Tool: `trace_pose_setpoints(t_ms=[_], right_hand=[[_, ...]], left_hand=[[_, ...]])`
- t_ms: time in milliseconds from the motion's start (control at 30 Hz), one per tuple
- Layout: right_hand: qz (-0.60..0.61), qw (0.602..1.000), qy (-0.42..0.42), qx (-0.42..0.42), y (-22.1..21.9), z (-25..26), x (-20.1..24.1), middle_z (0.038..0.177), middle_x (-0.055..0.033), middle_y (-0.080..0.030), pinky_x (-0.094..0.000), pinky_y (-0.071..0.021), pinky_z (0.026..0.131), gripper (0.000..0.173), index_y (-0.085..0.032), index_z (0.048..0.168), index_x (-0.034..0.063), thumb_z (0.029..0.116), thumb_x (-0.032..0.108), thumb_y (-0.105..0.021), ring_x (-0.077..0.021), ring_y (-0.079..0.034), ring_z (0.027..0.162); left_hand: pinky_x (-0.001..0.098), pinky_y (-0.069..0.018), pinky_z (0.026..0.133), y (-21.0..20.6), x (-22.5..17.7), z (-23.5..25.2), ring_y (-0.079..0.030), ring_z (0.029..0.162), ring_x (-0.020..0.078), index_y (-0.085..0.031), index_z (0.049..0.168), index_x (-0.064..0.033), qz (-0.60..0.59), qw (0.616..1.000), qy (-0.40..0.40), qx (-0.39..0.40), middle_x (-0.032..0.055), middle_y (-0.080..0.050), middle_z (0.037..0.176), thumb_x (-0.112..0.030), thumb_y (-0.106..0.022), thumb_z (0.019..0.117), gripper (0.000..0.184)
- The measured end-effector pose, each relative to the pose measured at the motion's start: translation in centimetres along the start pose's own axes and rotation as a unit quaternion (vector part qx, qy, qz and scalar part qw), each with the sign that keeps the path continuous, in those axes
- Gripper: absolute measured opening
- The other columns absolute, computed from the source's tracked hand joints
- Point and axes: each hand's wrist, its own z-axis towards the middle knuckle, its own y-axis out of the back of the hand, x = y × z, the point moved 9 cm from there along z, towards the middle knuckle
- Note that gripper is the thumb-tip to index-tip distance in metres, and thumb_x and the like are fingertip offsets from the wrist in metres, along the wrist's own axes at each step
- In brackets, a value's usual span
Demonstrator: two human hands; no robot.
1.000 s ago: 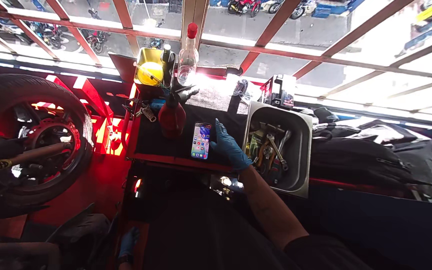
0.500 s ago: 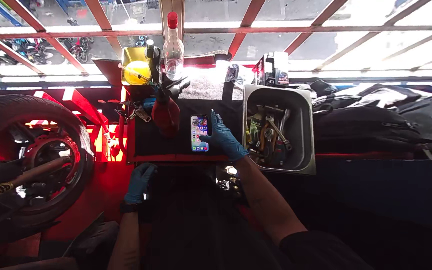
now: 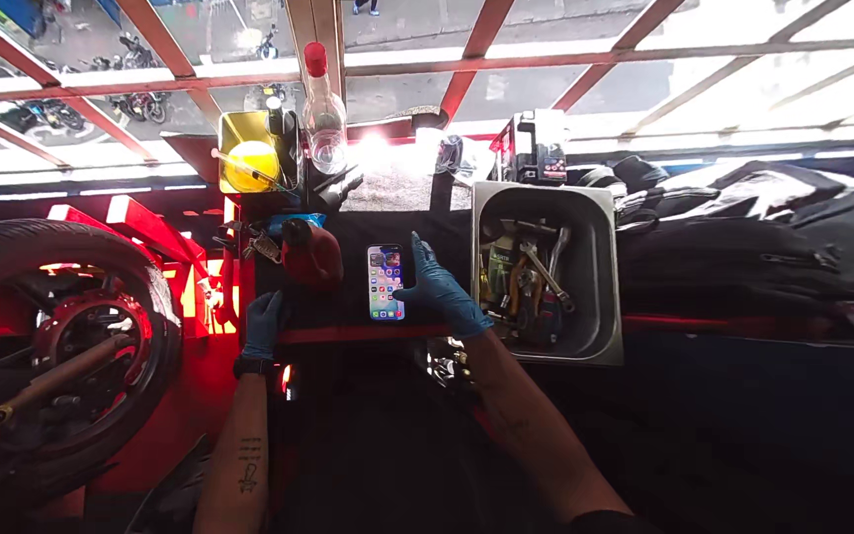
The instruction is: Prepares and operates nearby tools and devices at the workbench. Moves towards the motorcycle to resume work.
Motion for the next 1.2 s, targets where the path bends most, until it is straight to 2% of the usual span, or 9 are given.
trace_pose_setpoints(t_ms=[133, 433, 533, 633, 767, 933, 1000, 1067, 1200], right_hand=[[0.007, 1.0, 0.013, 0.01, -0.5, -0.1, -0.4, 0.169, -0.0212, -0.019, -0.0548, -0.0431, 0.111, 0.127, -0.005, 0.167, 0.0141, 0.0734, 0.039, -0.088, -0.0395, -0.047, 0.141], [0.002, 0.999, -0.001, 0.036, -0.2, -0.8, -0.3, 0.172, -0.0163, -0.012, -0.0504, -0.0439, 0.111, 0.123, -0.002, 0.167, 0.0137, 0.0784, 0.034, -0.085, -0.0361, -0.047, 0.142], [-0.001, 1.0, 0.004, 0.021, -0.2, -0.8, -0.4, 0.172, -0.0169, -0.015, -0.0522, -0.0426, 0.112, 0.124, -0.003, 0.167, 0.0136, 0.0772, 0.033, -0.086, -0.0373, -0.047, 0.141], [-0.001, 1.0, 0.017, -0.004, -0.3, -0.6, -0.5, 0.17, -0.018, -0.019, -0.0518, -0.037, 0.118, 0.119, -0.006, 0.167, 0.0106, 0.0786, 0.028, -0.085, -0.0356, -0.042, 0.147], [-0.009, 0.999, 0.007, -0.041, -0.1, -0.2, -0.3, 0.168, -0.0197, -0.026, -0.0541, -0.0367, 0.117, 0.115, -0.011, 0.166, 0.0086, 0.0782, 0.025, -0.082, -0.0375, -0.044, 0.144], [-0.098, 0.993, -0.024, -0.054, -1.4, 0.2, 0.6, 0.166, -0.0183, -0.03, -0.0657, -0.0317, 0.113, 0.115, -0.016, 0.166, 0.013, 0.0747, 0.038, -0.08, -0.04, -0.045, 0.141], [-0.111, 0.992, -0.028, -0.059, -1.8, 0.1, 0.8, 0.167, -0.0172, -0.029, -0.0665, -0.0287, 0.115, 0.117, -0.018, 0.166, 0.013, 0.0751, 0.055, -0.078, -0.039, -0.043, 0.144], [-0.088, 0.994, -0.02, -0.061, -1.8, 0.0, 0.9, 0.167, -0.0188, -0.028, -0.0644, -0.0298, 0.116, 0.12, -0.018, 0.165, 0.0097, 0.0743, 0.061, -0.078, -0.0392, -0.042, 0.145], [-0.016, 0.999, 0.005, -0.05, -1.2, -0.6, 0.1, 0.169, -0.0185, -0.025, -0.0541, -0.0314, 0.12, 0.106, -0.019, 0.164, 0.005, 0.0805, 0.031, -0.078, -0.0356, -0.038, 0.149]], left_hand=[[0.0177, -0.0482, 0.048, 0.2, 0.2, -0.1, -0.058, 0.05, 0.0024, -0.065, 0.08, -0.0102, 0.002, 1.0, -0.004, -0.014, -0.0061, -0.066, 0.064, -0.012, -0.048, 0.1068, 0.032], [0.0187, -0.0516, 0.052, 0.1, 0.1, 0.0, -0.059, 0.054, 0.0021, -0.065, 0.081, -0.0116, 0.02, 0.999, 0.015, 0.028, -0.0075, -0.067, 0.067, -0.013, -0.047, 0.1061, 0.031], [0.0193, -0.0529, 0.053, -0.1, -0.1, 0.0, -0.06, 0.055, 0.0026, -0.067, 0.082, -0.0095, 0.019, 0.999, 0.029, 0.037, -0.0064, -0.068, 0.068, -0.012, -0.047, 0.1054, 0.03], [0.0187, -0.0518, 0.052, 0.0, 0.1, 0.3, -0.059, 0.054, 0.0026, -0.068, 0.083, -0.0082, 0.019, 0.998, 0.039, 0.049, -0.0054, -0.068, 0.067, -0.013, -0.048, 0.1056, 0.03], [0.0182, -0.0515, 0.051, 0.0, 0.3, 0.5, -0.059, 0.052, 0.0023, -0.068, 0.083, -0.0087, 0.009, 0.996, 0.067, 0.059, -0.0057, -0.068, 0.067, -0.013, -0.048, 0.1052, 0.03], [0.0187, -0.0535, 0.054, 0.0, 0.7, 0.6, -0.061, 0.056, 0.0015, -0.069, 0.087, -0.0108, 0.014, 0.996, 0.05, 0.072, -0.0082, -0.069, 0.07, -0.014, -0.051, 0.1034, 0.025], [0.0171, -0.0533, 0.054, -0.1, 0.5, 0.3, -0.062, 0.058, 0.0002, -0.07, 0.088, -0.0103, 0.012, 0.997, 0.03, 0.067, -0.0087, -0.07, 0.072, -0.013, -0.053, 0.1031, 0.023], [0.0163, -0.0534, 0.055, -0.1, 0.5, 0.5, -0.063, 0.058, -0.0003, -0.07, 0.089, -0.0102, 0.005, 0.998, 0.019, 0.067, -0.0088, -0.071, 0.073, -0.012, -0.054, 0.1026, 0.022], [0.0169, -0.0545, 0.055, -0.1, 0.7, 0.6, -0.064, 0.058, -0.0002, -0.07, 0.09, -0.0126, -0.005, 0.995, 0.054, 0.084, -0.0096, -0.072, 0.073, -0.012, -0.051, 0.1019, 0.022]])
